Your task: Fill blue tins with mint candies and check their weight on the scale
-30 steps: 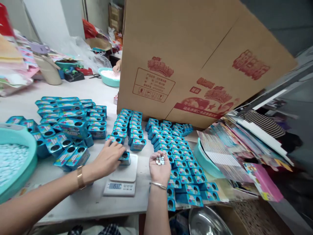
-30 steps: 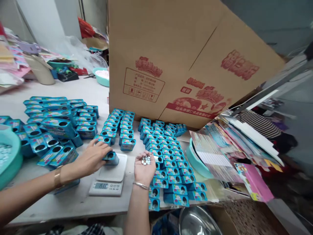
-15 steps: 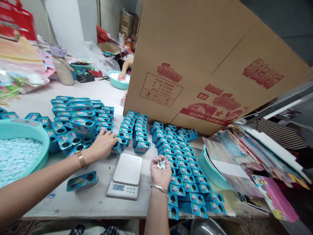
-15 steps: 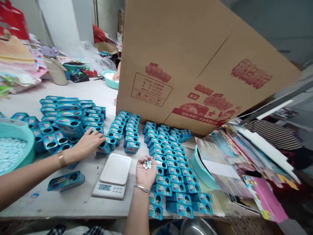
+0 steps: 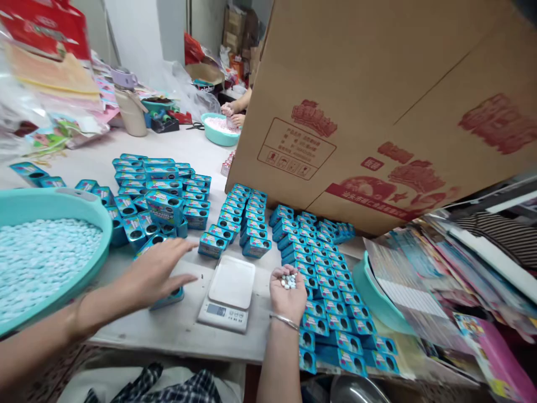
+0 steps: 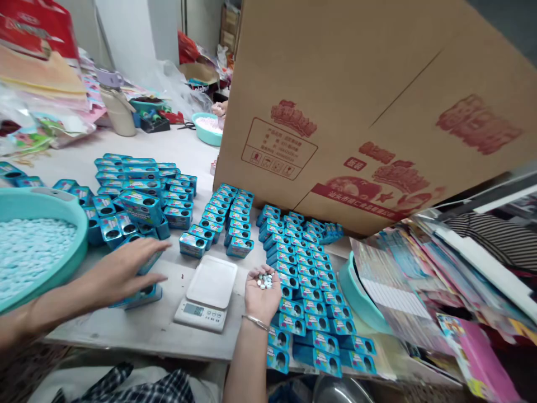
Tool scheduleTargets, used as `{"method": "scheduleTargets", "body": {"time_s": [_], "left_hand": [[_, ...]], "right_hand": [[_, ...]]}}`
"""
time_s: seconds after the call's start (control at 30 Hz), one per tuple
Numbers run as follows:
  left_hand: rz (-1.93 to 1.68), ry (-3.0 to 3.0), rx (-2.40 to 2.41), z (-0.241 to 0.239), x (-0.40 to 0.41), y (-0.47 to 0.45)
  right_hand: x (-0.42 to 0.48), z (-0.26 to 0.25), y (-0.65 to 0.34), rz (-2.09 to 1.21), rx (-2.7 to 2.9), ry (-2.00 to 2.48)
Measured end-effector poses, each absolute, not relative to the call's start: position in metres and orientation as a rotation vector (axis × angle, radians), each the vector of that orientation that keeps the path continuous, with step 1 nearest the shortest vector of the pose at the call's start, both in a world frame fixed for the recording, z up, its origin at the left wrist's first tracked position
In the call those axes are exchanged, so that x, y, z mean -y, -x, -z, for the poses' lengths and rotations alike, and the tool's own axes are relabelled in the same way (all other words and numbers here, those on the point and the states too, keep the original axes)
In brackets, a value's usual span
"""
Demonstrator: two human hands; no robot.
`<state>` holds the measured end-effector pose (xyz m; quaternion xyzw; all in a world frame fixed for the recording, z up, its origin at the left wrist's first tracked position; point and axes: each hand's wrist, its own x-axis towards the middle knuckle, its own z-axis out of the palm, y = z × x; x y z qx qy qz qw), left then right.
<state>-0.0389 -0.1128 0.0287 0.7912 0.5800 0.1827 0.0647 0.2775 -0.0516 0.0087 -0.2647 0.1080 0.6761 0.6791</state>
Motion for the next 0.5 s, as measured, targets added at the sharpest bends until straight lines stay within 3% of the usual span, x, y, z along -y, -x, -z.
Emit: {"method": "scheduleTargets", "body": {"time_s": [0.23, 0.5], "left_hand": [[-0.237, -2.412, -1.888, 0.019, 0.173, 0.050], [-0.593, -2.451, -1.620, -0.047, 0.111, -0.012]], "right_hand": [[0.050, -0.007, -0.267, -1.567, -0.145, 0.612], [0.057, -0.014, -0.261, -1.570, -0.226, 0.616]]}}
